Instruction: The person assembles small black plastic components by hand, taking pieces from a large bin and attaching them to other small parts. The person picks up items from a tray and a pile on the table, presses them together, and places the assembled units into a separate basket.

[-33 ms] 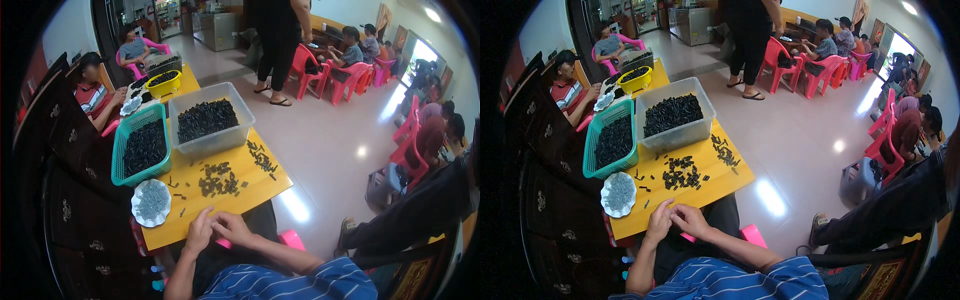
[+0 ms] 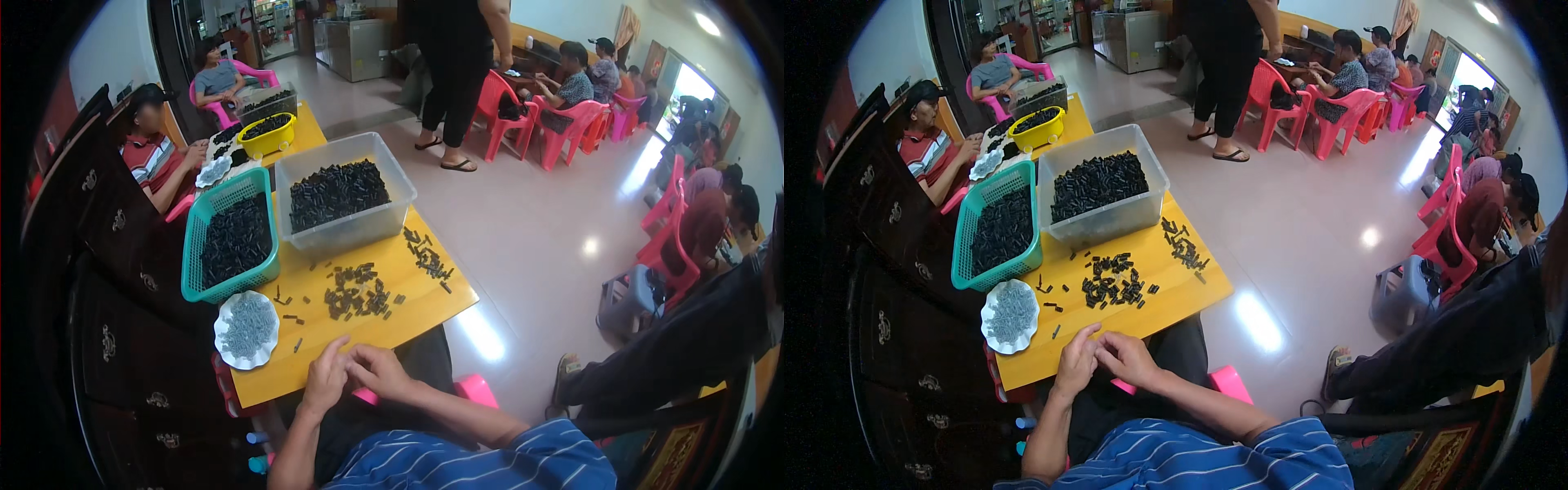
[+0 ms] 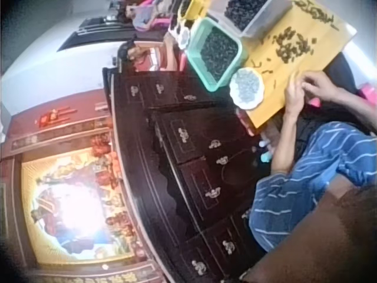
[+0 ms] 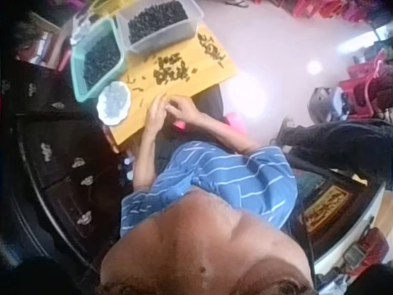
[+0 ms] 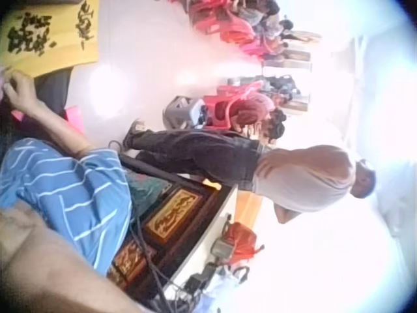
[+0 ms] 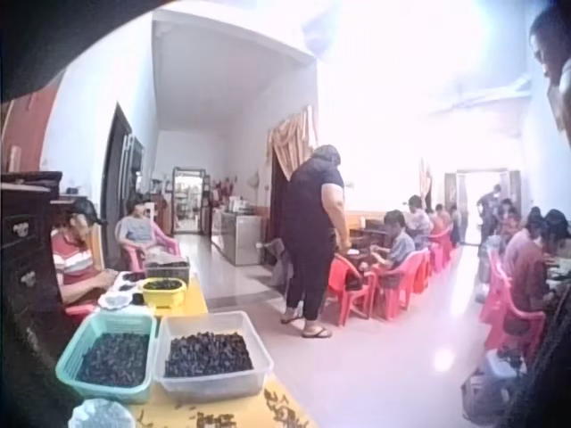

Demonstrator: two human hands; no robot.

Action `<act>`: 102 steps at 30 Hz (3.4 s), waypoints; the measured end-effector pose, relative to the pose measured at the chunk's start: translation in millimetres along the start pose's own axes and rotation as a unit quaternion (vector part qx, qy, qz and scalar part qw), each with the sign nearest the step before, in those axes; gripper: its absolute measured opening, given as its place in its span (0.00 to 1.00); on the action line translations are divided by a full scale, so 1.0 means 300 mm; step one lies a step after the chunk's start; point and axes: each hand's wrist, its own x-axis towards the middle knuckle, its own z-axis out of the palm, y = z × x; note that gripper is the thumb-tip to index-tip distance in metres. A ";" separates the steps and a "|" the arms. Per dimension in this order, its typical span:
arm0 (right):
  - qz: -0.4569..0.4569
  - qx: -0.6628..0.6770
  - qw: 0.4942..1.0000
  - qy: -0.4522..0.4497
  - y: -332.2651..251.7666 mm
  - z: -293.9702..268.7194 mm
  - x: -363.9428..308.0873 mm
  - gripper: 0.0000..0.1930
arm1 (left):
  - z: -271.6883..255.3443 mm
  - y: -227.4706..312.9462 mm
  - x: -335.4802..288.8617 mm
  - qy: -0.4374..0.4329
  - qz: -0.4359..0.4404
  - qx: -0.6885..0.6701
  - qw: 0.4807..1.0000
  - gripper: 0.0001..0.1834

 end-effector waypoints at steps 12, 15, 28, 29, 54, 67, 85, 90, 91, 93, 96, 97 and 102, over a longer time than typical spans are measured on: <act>0.157 0.286 0.944 -0.055 0.007 -0.010 0.013 0.15 | -0.021 0.054 -0.022 0.085 0.105 0.108 0.985 0.05; 0.157 0.244 0.956 -0.052 0.026 0.001 0.019 0.15 | -0.028 0.056 -0.023 0.102 0.116 0.126 0.980 0.04; 0.075 -0.067 0.984 0.145 -0.007 -0.187 0.103 0.06 | -0.032 -0.076 -0.024 0.081 0.094 0.080 0.989 0.04; 0.052 -0.194 0.968 0.151 -0.039 -0.227 0.117 0.06 | -0.034 -0.071 -0.029 0.068 0.066 0.068 0.993 0.04; 0.060 -0.444 0.880 0.157 0.088 -0.361 0.191 0.07 | -0.053 -0.090 -0.038 0.042 0.046 0.064 0.996 0.05; 0.130 0.266 0.955 0.000 -0.045 -0.305 0.121 0.07 | -0.047 0.129 0.042 0.071 0.114 0.011 0.991 0.06; 0.166 0.311 0.935 -0.014 -0.003 -0.247 0.089 0.08 | 0.035 0.201 0.128 0.062 0.154 0.139 0.976 0.05; 0.159 0.270 0.949 0.039 0.015 -0.283 0.065 0.09 | 0.107 0.212 0.167 0.061 0.191 0.128 0.971 0.07; 0.148 0.257 0.954 0.036 0.021 -0.267 0.073 0.09 | 0.105 0.205 0.164 0.065 0.180 0.113 0.975 0.08; 0.160 0.331 0.930 0.000 0.041 -0.230 0.092 0.10 | 0.078 0.167 0.145 0.071 0.101 0.066 0.990 0.09; 0.154 0.442 0.884 -0.006 0.042 -0.233 0.093 0.11 | 0.103 0.108 0.155 0.057 0.067 -0.050 0.995 0.12; 0.136 0.473 0.871 0.002 0.047 -0.248 0.092 0.11 | 0.122 0.097 0.168 0.055 0.068 -0.058 0.995 0.12; 0.102 0.549 0.828 0.050 0.042 -0.302 0.085 0.10 | 0.200 0.006 0.222 0.054 0.168 0.104 0.979 0.09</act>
